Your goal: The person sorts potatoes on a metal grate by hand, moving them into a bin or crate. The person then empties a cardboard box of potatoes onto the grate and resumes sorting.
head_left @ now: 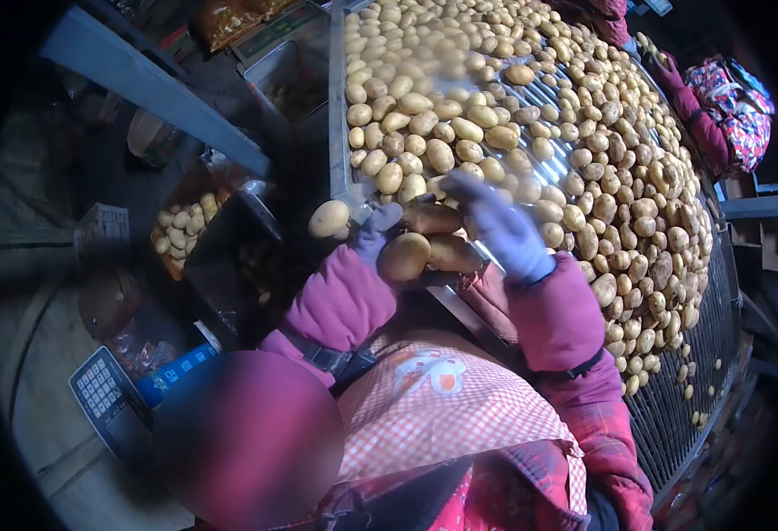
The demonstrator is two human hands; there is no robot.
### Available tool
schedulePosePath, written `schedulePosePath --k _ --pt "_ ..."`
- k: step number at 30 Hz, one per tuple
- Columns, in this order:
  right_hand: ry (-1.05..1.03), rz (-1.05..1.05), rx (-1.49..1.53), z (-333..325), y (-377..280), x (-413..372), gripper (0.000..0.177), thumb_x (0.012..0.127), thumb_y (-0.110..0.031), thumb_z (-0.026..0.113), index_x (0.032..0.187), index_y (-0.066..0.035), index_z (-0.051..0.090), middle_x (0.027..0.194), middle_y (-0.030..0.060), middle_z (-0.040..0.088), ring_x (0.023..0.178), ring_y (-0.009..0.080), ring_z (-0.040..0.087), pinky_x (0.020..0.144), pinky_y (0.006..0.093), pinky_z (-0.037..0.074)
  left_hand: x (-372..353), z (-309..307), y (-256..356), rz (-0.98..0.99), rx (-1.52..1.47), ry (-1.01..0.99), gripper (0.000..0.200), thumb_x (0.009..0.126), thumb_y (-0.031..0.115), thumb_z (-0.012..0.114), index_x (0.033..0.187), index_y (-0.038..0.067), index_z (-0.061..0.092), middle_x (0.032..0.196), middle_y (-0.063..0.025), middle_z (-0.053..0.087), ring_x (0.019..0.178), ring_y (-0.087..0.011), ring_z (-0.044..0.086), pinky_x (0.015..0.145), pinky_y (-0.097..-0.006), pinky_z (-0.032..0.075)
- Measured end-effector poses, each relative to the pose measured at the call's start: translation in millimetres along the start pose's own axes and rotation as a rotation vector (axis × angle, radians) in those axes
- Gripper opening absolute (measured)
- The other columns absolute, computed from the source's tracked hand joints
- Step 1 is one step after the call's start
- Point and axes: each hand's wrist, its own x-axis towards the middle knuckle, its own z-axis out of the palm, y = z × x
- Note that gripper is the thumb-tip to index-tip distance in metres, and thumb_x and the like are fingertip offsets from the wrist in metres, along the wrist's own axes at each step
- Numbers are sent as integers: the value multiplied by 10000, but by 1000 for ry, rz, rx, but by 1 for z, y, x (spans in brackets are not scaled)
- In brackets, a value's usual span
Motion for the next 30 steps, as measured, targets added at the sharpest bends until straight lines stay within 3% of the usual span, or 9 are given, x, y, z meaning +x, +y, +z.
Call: schedulePosePath --k 2,3,7,11,13,21,25,28,30 --pt "241 13 36 -30 20 5 360 971 -224 487 1293 -64 516 1204 57 579 1148 148 500 982 310 395 -16 12 15 115 552 33 505 838 335 670 1211 29 522 1076 -171 620 973 -273 621 843 -399 514" --pt "350 68 -88 -37 36 7 337 918 -166 554 1243 -78 556 1173 73 602 1102 192 554 938 331 438 -24 33 28 -76 -23 89 473 882 372 596 1207 36 522 1015 -154 640 932 -272 628 809 -402 522" --pt "70 -207 -1270 -33 84 12 434 738 -238 651 1158 -142 593 1126 125 599 1016 300 577 873 426 444 -37 1 18 -7 96 150 435 922 423 475 1185 81 522 1118 -115 607 956 -289 628 795 -419 524" --pt "-60 175 -1596 -1 57 36 566 722 -221 634 1267 -173 488 1157 91 576 1014 294 573 822 468 431 -45 19 40 -145 -309 211 452 899 476 473 1163 112 519 1201 -72 566 1030 -299 601 804 -474 513" --pt "-183 282 -1647 -6 59 50 564 741 -247 642 1269 -162 465 1117 121 594 996 299 586 785 463 445 -45 6 24 -19 16 155 453 894 475 482 1161 111 521 1178 -70 576 1037 -295 595 796 -481 511" --pt "-56 184 -1204 -30 115 36 648 722 -377 705 1261 -124 451 1051 175 624 951 349 617 807 445 488 -44 12 33 8 -23 109 299 916 245 504 1182 110 497 1134 -71 612 1032 -216 597 743 -355 534" --pt "126 263 198 -31 92 42 558 796 -295 682 1258 -66 469 1006 69 597 857 185 585 754 317 497 -38 38 35 -98 245 289 440 825 348 572 1143 45 549 1020 -136 648 1001 -288 628 761 -414 523" --pt "52 343 575 -36 66 27 501 856 -278 634 1284 -90 453 1092 74 581 933 208 586 797 370 496 -29 68 38 -126 120 1 324 951 273 421 1241 146 488 1209 102 582 1077 -89 557 961 -312 418" --pt "-40 253 866 -30 66 20 473 882 -270 601 1295 -101 445 1159 76 568 1030 235 574 873 424 479 -25 62 28 -86 160 6 354 938 305 432 1243 132 488 1210 57 578 1074 -126 563 938 -328 432"
